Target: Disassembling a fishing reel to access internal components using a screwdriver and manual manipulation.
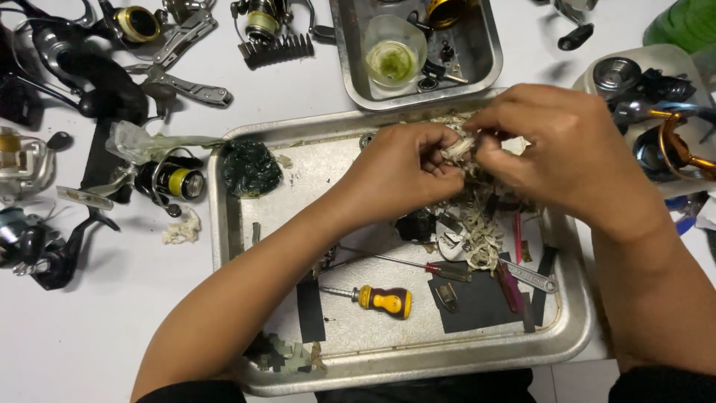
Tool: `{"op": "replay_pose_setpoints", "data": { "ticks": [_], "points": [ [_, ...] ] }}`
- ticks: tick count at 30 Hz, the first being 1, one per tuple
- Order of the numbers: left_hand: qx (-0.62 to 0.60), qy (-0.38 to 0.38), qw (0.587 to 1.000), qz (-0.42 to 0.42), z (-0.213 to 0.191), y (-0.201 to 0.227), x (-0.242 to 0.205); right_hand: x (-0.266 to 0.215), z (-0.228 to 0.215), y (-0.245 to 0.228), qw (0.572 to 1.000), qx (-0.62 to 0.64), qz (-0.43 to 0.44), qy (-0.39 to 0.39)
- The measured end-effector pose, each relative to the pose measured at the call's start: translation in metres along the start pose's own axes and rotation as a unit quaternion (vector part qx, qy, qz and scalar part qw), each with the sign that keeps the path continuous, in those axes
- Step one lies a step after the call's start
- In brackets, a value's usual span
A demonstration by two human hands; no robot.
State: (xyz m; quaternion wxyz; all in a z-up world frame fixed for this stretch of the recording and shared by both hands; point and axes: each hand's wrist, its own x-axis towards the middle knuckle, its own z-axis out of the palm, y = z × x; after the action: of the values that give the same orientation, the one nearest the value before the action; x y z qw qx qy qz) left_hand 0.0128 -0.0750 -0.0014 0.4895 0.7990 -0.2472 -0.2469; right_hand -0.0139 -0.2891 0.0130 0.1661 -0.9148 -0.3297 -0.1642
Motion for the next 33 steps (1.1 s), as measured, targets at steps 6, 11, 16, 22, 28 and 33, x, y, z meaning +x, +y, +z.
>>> {"op": "replay_pose_setpoints", "data": {
  "ticks": [6, 11, 16, 22, 28, 33],
  "points": [
    [0.019, 0.005, 1.000, 0.011, -0.004, -0.012, 0.001, -0.017, -0.009, 0.028, 0.993, -0.090, 0.070, 0.028],
    [-0.002, -0.016, 0.999, -0.037, -0.014, 0.005, 0.000, -0.016, -0.011, 0.025, 0.990, -0.106, 0.091, -0.006],
    [-0.089, 0.014, 0.996, -0.005, -0.030, 0.001, -0.016, -0.004, -0.021, -0.002, 0.995, -0.012, 0.103, 0.012],
    [-0.190, 0.093, 0.977, -0.010, -0.041, -0.009, -0.055, 0.005, -0.011, -0.041, 0.982, 0.140, 0.118, 0.050],
    [-0.226, 0.134, 0.964, 0.021, -0.029, -0.008, -0.073, 0.009, 0.005, -0.066, 0.972, 0.210, 0.072, 0.080],
    [-0.231, 0.158, 0.958, 0.057, -0.020, -0.010, -0.076, 0.011, 0.013, -0.075, 0.971, 0.230, 0.015, 0.070]
  ]
}}
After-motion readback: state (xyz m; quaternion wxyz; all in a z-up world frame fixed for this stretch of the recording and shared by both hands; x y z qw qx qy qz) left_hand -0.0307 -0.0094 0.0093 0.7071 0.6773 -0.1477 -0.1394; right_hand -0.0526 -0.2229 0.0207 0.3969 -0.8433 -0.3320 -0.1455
